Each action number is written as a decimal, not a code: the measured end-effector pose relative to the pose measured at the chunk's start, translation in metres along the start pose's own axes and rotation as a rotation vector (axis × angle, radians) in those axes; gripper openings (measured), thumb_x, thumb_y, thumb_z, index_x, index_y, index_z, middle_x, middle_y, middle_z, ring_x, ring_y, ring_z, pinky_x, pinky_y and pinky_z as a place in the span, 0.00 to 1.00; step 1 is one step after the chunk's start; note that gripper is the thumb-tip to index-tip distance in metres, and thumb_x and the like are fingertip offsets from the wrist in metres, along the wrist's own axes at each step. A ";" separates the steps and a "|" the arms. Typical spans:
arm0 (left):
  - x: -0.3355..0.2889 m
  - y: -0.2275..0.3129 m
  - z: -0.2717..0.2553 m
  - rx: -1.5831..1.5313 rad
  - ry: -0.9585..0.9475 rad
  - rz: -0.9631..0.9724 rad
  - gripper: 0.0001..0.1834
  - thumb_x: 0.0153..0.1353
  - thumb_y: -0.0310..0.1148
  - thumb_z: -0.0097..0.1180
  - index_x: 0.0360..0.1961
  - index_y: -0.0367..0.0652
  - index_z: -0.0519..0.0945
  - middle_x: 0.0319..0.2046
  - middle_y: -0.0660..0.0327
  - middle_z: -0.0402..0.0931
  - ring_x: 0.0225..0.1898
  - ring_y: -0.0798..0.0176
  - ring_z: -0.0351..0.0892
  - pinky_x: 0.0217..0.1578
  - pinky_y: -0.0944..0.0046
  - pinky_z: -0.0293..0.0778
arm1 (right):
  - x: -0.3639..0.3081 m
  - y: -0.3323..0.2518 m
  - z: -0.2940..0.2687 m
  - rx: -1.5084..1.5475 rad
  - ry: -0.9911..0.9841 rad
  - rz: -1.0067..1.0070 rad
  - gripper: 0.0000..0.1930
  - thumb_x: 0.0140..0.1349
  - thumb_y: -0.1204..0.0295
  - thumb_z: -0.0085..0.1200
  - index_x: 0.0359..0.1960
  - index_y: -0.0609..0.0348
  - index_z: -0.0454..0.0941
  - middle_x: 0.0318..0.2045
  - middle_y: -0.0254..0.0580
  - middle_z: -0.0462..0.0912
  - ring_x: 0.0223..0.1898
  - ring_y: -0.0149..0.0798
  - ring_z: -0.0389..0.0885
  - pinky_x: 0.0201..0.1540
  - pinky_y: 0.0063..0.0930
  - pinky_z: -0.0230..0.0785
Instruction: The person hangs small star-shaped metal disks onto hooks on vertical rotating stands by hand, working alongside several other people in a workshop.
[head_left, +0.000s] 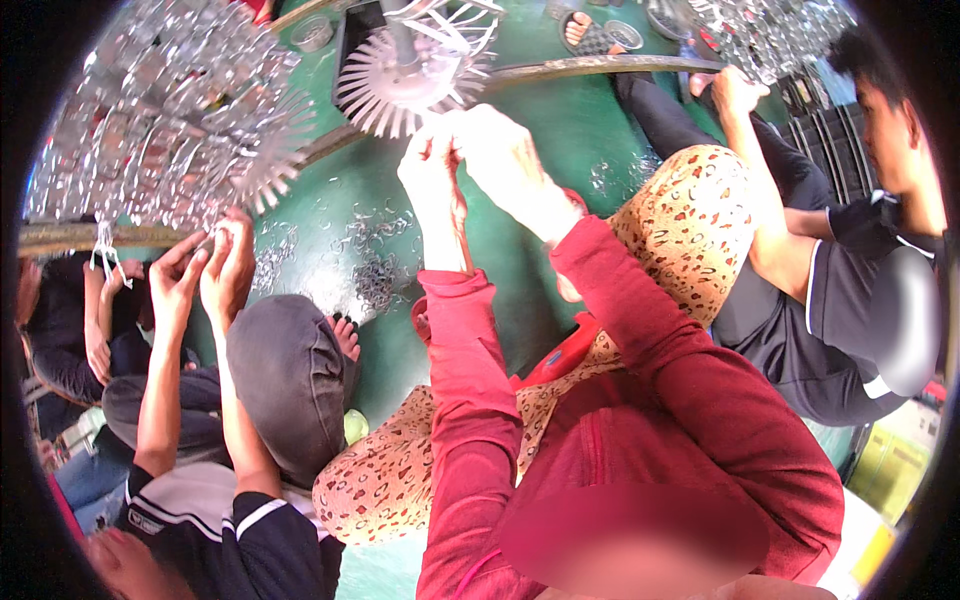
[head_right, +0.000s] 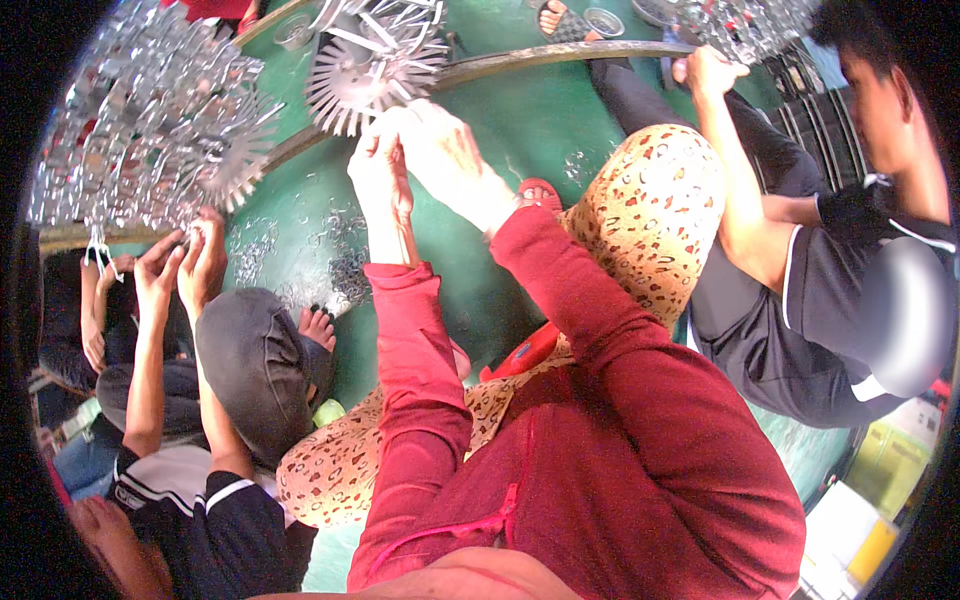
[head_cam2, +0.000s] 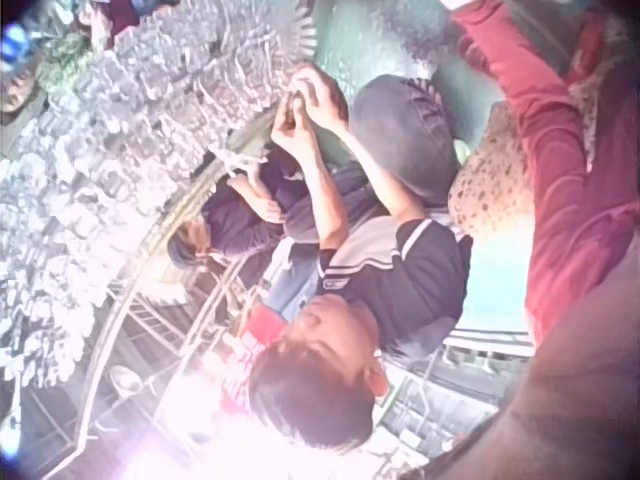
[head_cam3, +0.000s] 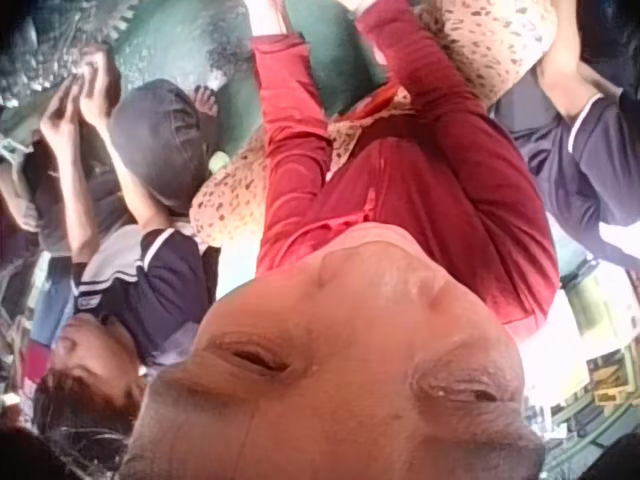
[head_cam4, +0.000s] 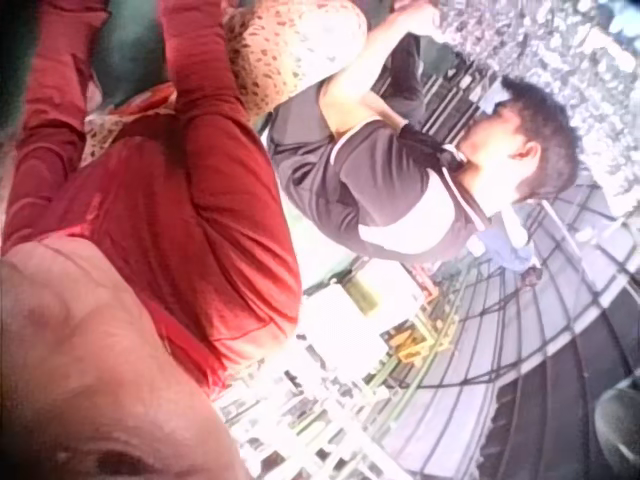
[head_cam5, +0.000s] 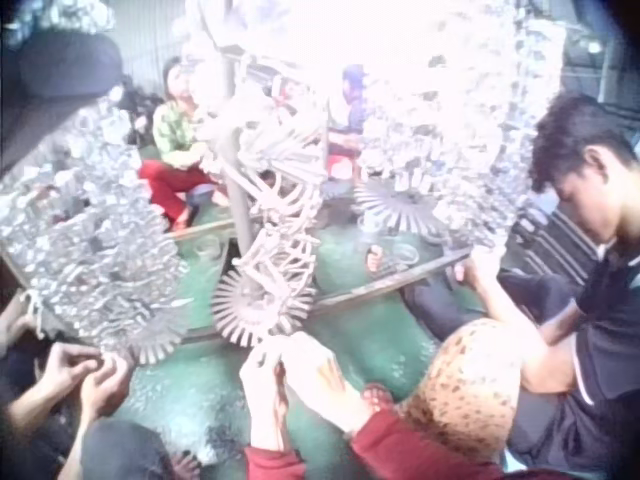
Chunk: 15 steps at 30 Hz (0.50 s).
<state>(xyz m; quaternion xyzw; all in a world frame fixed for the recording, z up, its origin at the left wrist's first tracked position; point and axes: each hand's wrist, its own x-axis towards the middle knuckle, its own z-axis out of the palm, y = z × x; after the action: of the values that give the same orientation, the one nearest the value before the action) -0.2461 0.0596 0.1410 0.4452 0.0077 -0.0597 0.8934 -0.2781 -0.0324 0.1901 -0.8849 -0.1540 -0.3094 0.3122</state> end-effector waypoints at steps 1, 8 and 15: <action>-0.003 0.006 0.002 0.041 0.020 0.015 0.12 0.56 0.25 0.55 0.42 0.32 0.77 0.34 0.59 0.78 0.32 0.68 0.76 0.34 0.71 0.73 | 0.000 -0.001 0.002 0.021 0.008 -0.001 0.10 0.50 0.76 0.51 0.36 0.57 0.75 0.29 0.42 0.76 0.33 0.41 0.78 0.35 0.29 0.73; -0.007 0.005 -0.003 -0.035 -0.007 -0.025 0.10 0.55 0.25 0.57 0.39 0.33 0.79 0.29 0.61 0.78 0.28 0.70 0.75 0.29 0.72 0.74 | -0.003 -0.002 0.003 -0.154 0.044 0.007 0.13 0.50 0.82 0.51 0.38 0.57 0.76 0.30 0.41 0.78 0.30 0.41 0.79 0.34 0.29 0.74; 0.007 0.001 -0.025 -0.026 -0.175 -0.031 0.08 0.57 0.24 0.55 0.38 0.34 0.79 0.29 0.62 0.77 0.29 0.71 0.75 0.30 0.73 0.74 | 0.000 -0.005 0.002 0.061 -0.029 0.140 0.11 0.56 0.83 0.49 0.39 0.61 0.78 0.31 0.43 0.79 0.25 0.35 0.78 0.30 0.24 0.72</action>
<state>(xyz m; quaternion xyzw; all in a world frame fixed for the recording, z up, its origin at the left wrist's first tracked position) -0.2380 0.0799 0.1263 0.4268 -0.0625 -0.1120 0.8952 -0.2789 -0.0273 0.1912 -0.8880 -0.1053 -0.2691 0.3577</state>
